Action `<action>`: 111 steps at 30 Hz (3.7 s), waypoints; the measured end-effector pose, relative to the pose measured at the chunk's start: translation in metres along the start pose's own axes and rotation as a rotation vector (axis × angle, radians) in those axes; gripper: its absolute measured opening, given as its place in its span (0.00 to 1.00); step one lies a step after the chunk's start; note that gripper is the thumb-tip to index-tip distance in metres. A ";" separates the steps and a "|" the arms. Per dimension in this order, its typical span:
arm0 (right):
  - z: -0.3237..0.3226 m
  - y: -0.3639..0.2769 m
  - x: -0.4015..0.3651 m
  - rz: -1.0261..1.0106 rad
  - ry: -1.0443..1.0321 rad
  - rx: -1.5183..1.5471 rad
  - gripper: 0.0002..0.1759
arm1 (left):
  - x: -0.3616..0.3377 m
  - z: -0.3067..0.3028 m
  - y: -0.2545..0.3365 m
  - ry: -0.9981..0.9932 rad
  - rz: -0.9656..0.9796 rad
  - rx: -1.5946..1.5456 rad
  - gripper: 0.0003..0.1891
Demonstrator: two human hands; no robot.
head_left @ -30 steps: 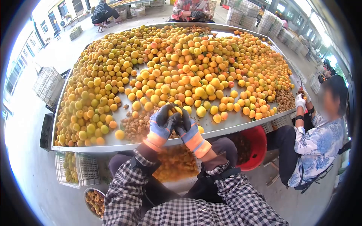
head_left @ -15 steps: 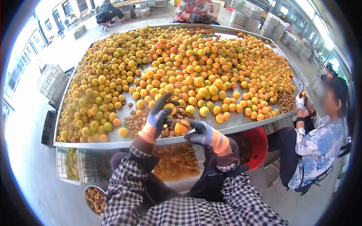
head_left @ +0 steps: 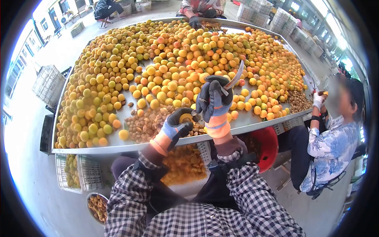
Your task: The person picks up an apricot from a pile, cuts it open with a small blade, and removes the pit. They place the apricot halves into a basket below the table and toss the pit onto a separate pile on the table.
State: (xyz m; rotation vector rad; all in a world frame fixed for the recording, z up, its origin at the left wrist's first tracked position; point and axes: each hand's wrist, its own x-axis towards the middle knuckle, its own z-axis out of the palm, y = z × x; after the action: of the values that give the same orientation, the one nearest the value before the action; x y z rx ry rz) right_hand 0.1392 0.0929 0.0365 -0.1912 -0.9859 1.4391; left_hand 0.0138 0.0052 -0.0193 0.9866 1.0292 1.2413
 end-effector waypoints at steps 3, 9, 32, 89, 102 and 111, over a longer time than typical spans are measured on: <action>-0.002 0.011 -0.004 -0.033 -0.024 -0.049 0.12 | -0.001 0.003 -0.001 0.035 0.039 -0.046 0.20; -0.004 0.019 -0.011 -0.004 0.053 0.016 0.12 | 0.002 0.007 -0.001 0.054 -0.043 0.000 0.18; -0.046 0.042 -0.002 0.559 0.714 0.379 0.13 | 0.014 0.011 -0.013 0.026 0.496 0.872 0.22; -0.049 0.027 -0.064 0.148 -0.530 -1.095 0.24 | 0.007 -0.033 0.007 0.202 0.279 0.065 0.22; -0.042 0.033 -0.064 0.087 -0.570 -1.064 0.20 | 0.006 -0.029 0.006 0.244 0.391 0.237 0.18; -0.037 0.032 -0.064 0.093 -0.543 -1.047 0.21 | 0.012 -0.041 0.026 0.159 0.409 0.404 0.20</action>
State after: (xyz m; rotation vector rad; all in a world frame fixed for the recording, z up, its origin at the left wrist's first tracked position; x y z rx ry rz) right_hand 0.1506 0.0590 -0.0353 -0.6280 -2.1492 0.9316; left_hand -0.0313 0.0205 -0.0056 1.4835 1.2742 1.4937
